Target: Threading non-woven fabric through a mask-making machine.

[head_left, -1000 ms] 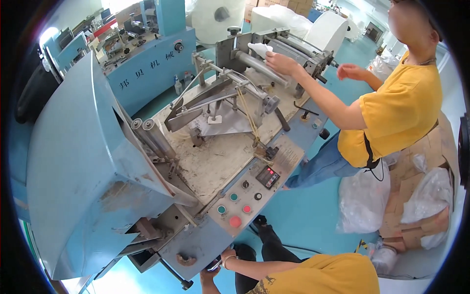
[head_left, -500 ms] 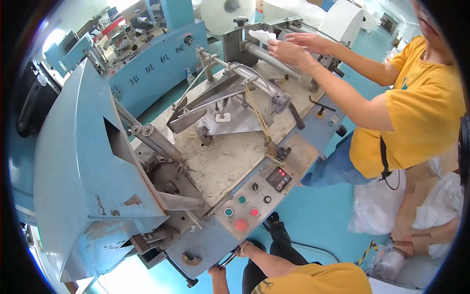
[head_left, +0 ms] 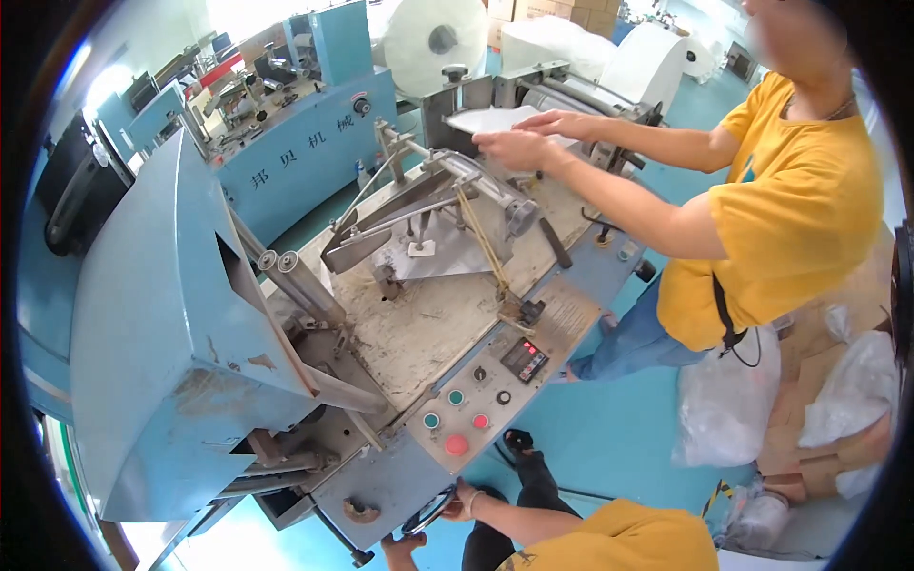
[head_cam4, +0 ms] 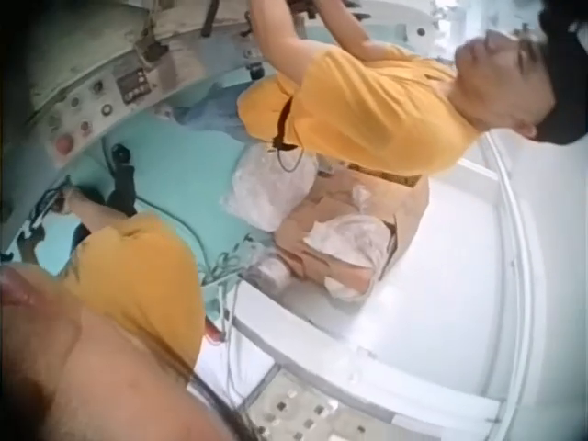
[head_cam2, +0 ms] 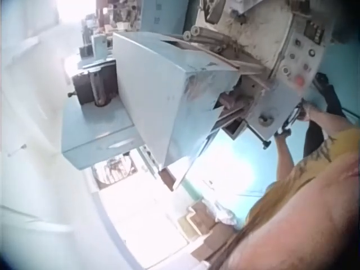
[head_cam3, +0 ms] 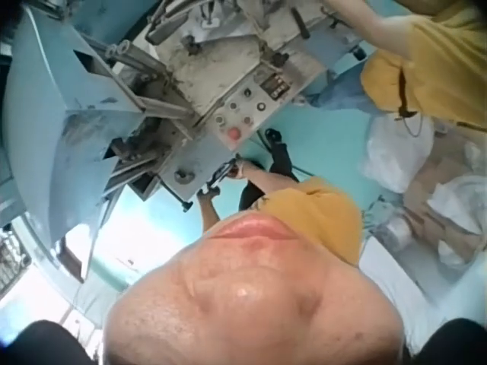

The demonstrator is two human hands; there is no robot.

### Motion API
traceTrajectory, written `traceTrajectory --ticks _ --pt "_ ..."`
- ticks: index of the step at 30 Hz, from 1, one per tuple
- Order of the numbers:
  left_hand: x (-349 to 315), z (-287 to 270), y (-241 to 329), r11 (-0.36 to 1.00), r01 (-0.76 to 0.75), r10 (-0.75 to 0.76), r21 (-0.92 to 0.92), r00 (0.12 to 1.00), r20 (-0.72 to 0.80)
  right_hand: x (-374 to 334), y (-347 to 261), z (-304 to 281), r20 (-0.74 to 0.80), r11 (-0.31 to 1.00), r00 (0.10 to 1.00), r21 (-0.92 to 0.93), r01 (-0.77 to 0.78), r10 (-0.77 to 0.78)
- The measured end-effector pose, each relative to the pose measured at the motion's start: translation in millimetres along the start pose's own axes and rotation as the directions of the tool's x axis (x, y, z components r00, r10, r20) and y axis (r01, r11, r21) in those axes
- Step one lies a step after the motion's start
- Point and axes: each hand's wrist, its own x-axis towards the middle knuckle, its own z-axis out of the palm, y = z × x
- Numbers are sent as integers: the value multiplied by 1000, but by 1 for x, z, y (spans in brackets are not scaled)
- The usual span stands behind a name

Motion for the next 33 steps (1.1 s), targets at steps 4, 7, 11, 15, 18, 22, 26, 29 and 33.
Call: traceTrajectory --ticks 4,7,11,15,18,22,26,29,33 --pt "-51 144 93 684 552 -575 -476 810 113 32 9 10 -8 955 967 156 253 -255" --pt "-27 86 53 754 481 -506 -447 860 72 34 33 31 -257 906 871 -54 419 -418" --pt "4 88 40 866 448 -441 -221 894 80 112 5 -4 -139 349 539 -884 311 -831" --pt "6 45 27 743 491 -557 -454 830 -15 74 4 10 -273 523 683 -831 187 -678" --pt "-23 113 56 788 395 -551 -472 794 -257 83 -21 -6 -352 886 865 -421 195 -357" --pt "-53 179 80 860 266 -482 -435 701 -526 98 -48 -20 -148 968 982 240 -78 115" --pt "-71 205 85 898 226 -419 -377 701 -578 111 -61 -33 -8 973 978 101 -208 210" --pt "-82 231 85 909 144 -376 -391 688 -620 124 -65 -35 55 949 960 142 -281 276" --pt "-112 270 96 902 116 -335 -416 795 -505 163 -63 -58 254 863 912 318 -393 322"
